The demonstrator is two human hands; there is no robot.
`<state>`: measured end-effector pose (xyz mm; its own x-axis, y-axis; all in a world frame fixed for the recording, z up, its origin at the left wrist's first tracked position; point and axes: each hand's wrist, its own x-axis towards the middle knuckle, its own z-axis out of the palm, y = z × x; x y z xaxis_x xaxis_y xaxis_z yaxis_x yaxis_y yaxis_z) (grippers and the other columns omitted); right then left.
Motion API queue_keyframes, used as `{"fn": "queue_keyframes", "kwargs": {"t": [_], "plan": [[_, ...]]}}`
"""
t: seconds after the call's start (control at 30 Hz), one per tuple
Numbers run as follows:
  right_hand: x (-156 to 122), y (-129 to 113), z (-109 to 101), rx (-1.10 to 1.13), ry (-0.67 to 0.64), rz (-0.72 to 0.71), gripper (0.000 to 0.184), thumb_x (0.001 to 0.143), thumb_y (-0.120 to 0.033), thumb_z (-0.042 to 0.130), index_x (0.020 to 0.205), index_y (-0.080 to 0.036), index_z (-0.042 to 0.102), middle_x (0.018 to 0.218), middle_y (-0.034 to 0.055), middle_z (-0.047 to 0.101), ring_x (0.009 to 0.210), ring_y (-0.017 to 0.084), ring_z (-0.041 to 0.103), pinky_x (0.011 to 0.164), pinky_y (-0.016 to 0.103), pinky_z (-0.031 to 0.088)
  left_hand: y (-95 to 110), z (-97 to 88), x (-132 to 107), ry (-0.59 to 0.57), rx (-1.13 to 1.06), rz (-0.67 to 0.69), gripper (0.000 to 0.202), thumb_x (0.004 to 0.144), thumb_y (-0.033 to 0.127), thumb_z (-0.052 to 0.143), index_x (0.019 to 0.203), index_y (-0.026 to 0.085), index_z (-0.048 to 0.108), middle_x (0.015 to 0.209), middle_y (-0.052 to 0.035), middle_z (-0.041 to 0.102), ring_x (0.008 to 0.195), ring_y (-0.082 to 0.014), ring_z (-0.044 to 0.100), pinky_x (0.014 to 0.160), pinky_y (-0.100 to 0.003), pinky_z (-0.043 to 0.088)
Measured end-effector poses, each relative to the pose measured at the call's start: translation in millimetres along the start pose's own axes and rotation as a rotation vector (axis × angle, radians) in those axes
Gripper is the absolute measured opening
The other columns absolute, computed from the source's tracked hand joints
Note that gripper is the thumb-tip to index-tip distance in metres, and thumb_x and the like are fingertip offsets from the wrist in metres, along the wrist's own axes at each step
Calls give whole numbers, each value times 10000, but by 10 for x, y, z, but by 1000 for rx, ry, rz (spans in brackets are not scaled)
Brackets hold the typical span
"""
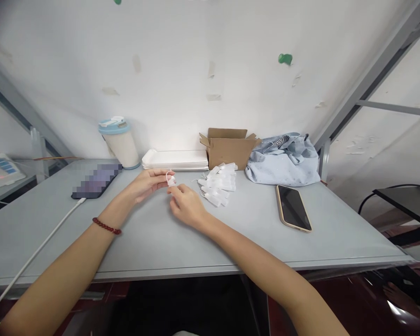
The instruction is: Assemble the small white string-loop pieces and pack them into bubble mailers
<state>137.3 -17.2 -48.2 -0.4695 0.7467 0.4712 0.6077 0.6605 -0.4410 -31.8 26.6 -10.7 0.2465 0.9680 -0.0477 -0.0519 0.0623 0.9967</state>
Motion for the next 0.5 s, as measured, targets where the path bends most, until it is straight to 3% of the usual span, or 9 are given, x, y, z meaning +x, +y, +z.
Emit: {"fn": "queue_keyframes", "kwargs": {"t": [0.5], "plan": [[4,11,-9,136,76,16,253,833,-104,385,1010,-156,559,946,65,553,657,127,508,655,265,418,40,32,-7,31,-80,56,236,630,243,768,838,143,725,788,-26,674,794,-141,599,866,-324,471]]}}
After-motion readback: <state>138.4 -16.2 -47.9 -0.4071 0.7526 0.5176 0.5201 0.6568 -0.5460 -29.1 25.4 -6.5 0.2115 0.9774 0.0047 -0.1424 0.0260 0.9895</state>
